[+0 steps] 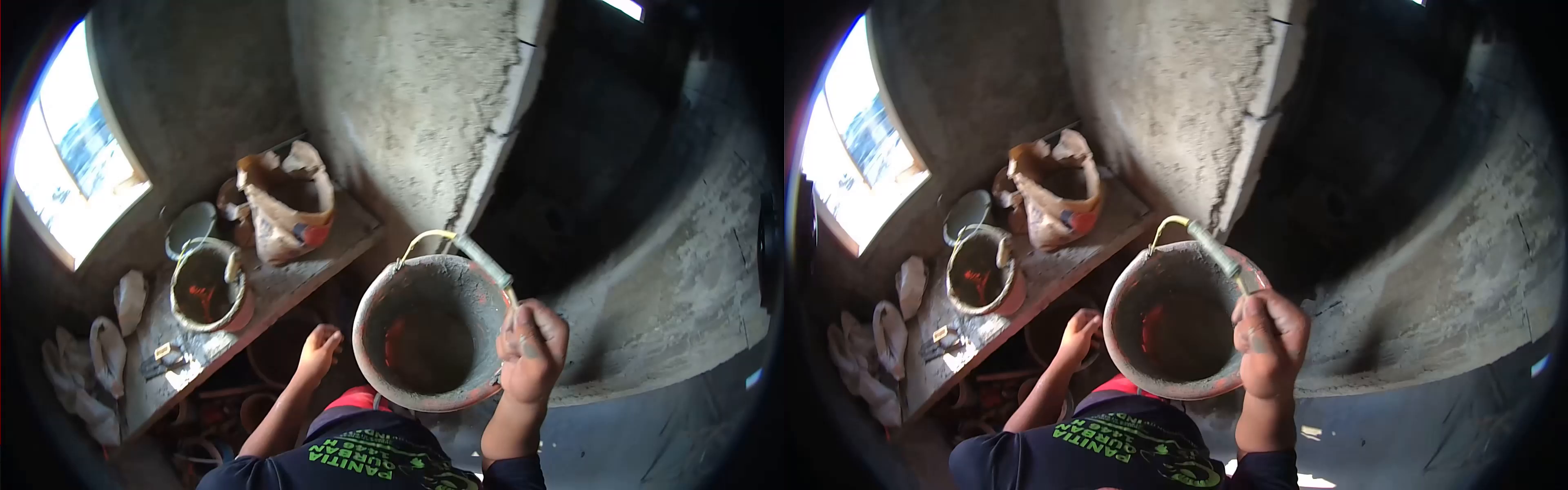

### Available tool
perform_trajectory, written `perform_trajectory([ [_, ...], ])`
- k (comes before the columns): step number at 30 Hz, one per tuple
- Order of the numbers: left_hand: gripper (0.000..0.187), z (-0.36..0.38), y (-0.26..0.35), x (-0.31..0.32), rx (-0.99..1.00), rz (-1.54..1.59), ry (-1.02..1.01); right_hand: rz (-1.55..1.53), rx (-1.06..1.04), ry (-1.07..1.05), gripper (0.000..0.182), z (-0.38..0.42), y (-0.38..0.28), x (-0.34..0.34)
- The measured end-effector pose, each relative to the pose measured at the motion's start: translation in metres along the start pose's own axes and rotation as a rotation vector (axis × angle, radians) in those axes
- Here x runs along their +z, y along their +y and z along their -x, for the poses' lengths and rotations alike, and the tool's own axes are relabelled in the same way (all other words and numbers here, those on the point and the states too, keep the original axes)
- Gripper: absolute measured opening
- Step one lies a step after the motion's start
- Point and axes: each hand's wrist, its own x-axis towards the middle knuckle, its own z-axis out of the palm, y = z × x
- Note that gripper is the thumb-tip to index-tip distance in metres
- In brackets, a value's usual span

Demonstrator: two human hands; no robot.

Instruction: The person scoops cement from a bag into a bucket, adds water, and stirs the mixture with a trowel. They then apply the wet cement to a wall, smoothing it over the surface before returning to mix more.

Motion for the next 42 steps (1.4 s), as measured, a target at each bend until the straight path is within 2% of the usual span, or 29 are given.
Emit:
perform_trajectory([
  [1,0.029,-0.004,0.001,0.009,-0.094,-0.112,-0.05,0.127,-0.072,0.034,0.027,-0.006,0.004,-0.011],
  [3,0.032,-0.019,-0.01,0.028,-0.154,-0.194,-0.138,0.175,-0.07,0.113,0.028,-0.02,0.008,-0.035],
  [5,0.035,-0.037,-0.019,0.051,-0.242,-0.276,-0.24,0.085,-0.069,0.257,0.029,-0.038,0.015,-0.06],
  [7,0.036,-0.065,-0.029,0.076,-0.27,-0.343,-0.343,0.153,-0.138,0.285,0.027,-0.057,0.027,-0.094],
  [9,0.037,-0.095,-0.03,0.104,-0.276,-0.377,-0.394,-0.017,-0.085,0.491,0.026,-0.084,0.032,-0.12],
  [13,0.038,-0.164,-0.031,0.159,-0.279,-0.5,-0.51,-0.004,-0.116,0.49,0.022,-0.135,0.042,-0.181],
  [15,0.039,-0.19,-0.016,0.196,-0.132,-0.48,-0.64,0.036,-0.117,0.547,0.023,-0.161,0.053,-0.197],
  [17,0.039,-0.207,0.017,0.244,-0.05,-0.415,-0.816,0.129,-0.126,0.635,0.038,-0.188,0.065,-0.214],
  [18,0.038,-0.218,0.025,0.269,0.061,-0.402,-0.889,0.112,-0.14,0.67,0.037,-0.203,0.071,-0.228],
  [19,0.038,-0.225,0.04,0.296,0.045,-0.413,-0.898,0.095,-0.147,0.71,0.036,-0.218,0.075,-0.241],
  [21,0.037,-0.234,0.077,0.345,0.142,-0.284,-0.956,0.153,-0.172,0.727,0.032,-0.246,0.08,-0.265],
  [25,0.038,-0.278,0.114,0.428,0.086,-0.163,-0.997,0.117,-0.23,0.801,0.019,-0.316,0.087,-0.325],
  [27,0.038,-0.311,0.114,0.468,-0.023,-0.156,-0.962,0.094,-0.244,0.8,0.019,-0.353,0.099,-0.364],
  [29,0.035,-0.341,0.107,0.497,-0.014,-0.133,-0.904,0.088,-0.205,0.807,0.023,-0.386,0.113,-0.393],
  [31,0.031,-0.385,0.086,0.525,0.067,-0.148,-0.817,-0.02,-0.197,0.738,0.024,-0.42,0.133,-0.429],
  [32,0.032,-0.402,0.08,0.534,0.124,-0.082,-0.728,-0.01,-0.079,0.848,0.025,-0.439,0.138,-0.437],
  [33,0.03,-0.413,0.087,0.542,0.076,-0.117,-0.608,0.337,-0.273,0.631,0.028,-0.449,0.184,-0.495],
  [34,0.029,-0.422,0.095,0.546,0.02,-0.158,-0.496,0.272,-0.142,0.674,0.031,-0.471,0.173,-0.488],
  [35,0.029,-0.428,0.096,0.549,0.028,-0.15,-0.472,0.209,-0.015,0.716,0.034,-0.493,0.161,-0.478],
  [37,0.027,-0.448,0.095,0.556,-0.147,-0.086,-0.246,0.175,0.026,0.662,0.035,-0.527,0.179,-0.506],
  [40,0.029,-0.464,0.104,0.562,-0.113,-0.018,-0.197,0.21,0.082,0.624,0.037,-0.582,0.197,-0.54],
  [42,0.03,-0.471,0.121,0.573,-0.188,-0.005,-0.115,0.271,0.093,0.61,0.038,-0.614,0.208,-0.558],
])
